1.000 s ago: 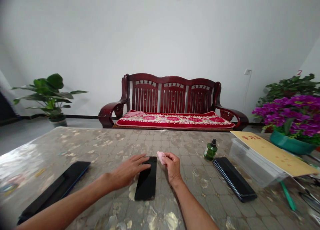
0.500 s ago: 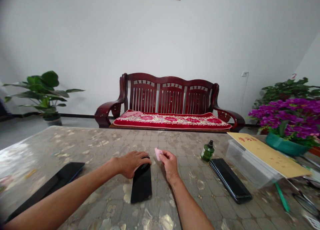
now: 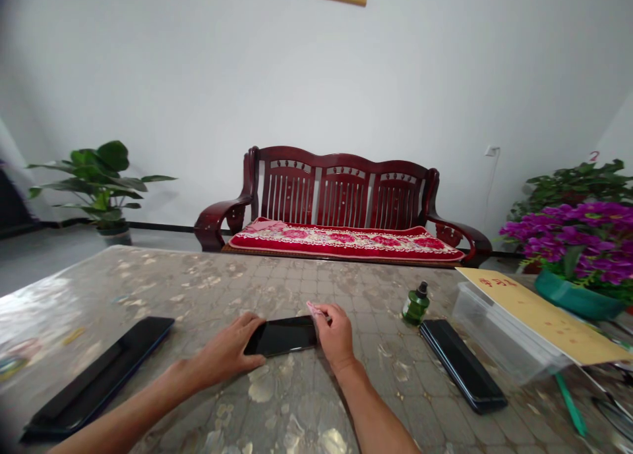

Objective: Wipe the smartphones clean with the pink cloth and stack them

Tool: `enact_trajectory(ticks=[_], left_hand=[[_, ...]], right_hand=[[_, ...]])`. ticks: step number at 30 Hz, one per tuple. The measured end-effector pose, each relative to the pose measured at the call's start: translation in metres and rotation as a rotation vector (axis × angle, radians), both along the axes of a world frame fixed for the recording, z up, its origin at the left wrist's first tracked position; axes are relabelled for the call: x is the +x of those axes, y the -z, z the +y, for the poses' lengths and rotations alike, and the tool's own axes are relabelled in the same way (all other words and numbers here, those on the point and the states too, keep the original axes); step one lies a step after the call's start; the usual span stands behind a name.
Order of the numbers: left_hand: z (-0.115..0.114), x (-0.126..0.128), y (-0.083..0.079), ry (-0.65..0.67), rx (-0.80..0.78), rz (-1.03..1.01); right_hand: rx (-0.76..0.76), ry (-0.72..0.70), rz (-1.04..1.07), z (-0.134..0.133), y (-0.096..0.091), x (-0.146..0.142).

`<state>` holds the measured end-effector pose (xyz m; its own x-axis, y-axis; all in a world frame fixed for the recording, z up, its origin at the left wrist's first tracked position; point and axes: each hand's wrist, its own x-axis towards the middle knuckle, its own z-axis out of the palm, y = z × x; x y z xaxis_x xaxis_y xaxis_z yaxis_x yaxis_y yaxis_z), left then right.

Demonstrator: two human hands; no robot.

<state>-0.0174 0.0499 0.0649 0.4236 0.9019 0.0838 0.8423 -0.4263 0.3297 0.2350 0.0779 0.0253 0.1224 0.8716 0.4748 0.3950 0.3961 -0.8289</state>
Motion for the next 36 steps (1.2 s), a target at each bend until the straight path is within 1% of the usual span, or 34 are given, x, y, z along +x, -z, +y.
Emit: enact_trajectory(ticks=[3, 6, 8, 11, 16, 20, 22, 23, 27, 29, 31, 34, 36], left_hand=[[-0.003, -0.011, 0.015, 0.044, 0.027, -0.134], [-0.001, -0.021, 0.028, 0.041, 0.033, -0.193], [0.0, -0.024, 0.033, 0.033, 0.032, -0.212], [0.001, -0.023, 0.034, 0.029, 0.039, -0.224], [0.001, -0.022, 0.031, 0.058, 0.059, -0.231], [0.002, -0.022, 0.032, 0.055, 0.042, -0.205], [0.002, -0.022, 0.031, 0.061, 0.036, -0.191], [0.002, -0.022, 0.03, 0.063, 0.038, -0.19], [0.003, -0.017, 0.026, 0.073, 0.034, -0.207], [0.004, -0.014, 0.026, 0.084, 0.017, -0.208], [0.005, -0.011, 0.026, 0.102, 0.011, -0.212], [0.005, -0.01, 0.027, 0.125, 0.022, -0.238], [0.006, -0.01, 0.028, 0.136, 0.019, -0.247]], right_hand=[[0.114, 0.05, -0.282, -0.004, -0.001, 0.004], [0.153, 0.022, -0.518, -0.01, -0.004, 0.003], [0.161, -0.001, -0.652, -0.013, -0.006, 0.001], [0.157, -0.009, -0.785, -0.014, -0.009, -0.004], [0.141, -0.021, -0.88, -0.013, -0.014, -0.019], [0.217, -0.176, -0.929, -0.014, -0.016, -0.032], [0.239, -0.214, -0.949, -0.015, -0.017, -0.032], [0.236, -0.198, -0.957, -0.014, -0.018, -0.031], [0.197, -0.041, -0.971, -0.01, -0.019, -0.02], [0.199, -0.008, -0.973, -0.01, -0.018, -0.02], [0.218, -0.047, -0.97, -0.013, -0.017, -0.026], [0.252, -0.163, -0.967, -0.019, -0.016, -0.037], [0.246, -0.172, -0.971, -0.022, -0.016, -0.04]])
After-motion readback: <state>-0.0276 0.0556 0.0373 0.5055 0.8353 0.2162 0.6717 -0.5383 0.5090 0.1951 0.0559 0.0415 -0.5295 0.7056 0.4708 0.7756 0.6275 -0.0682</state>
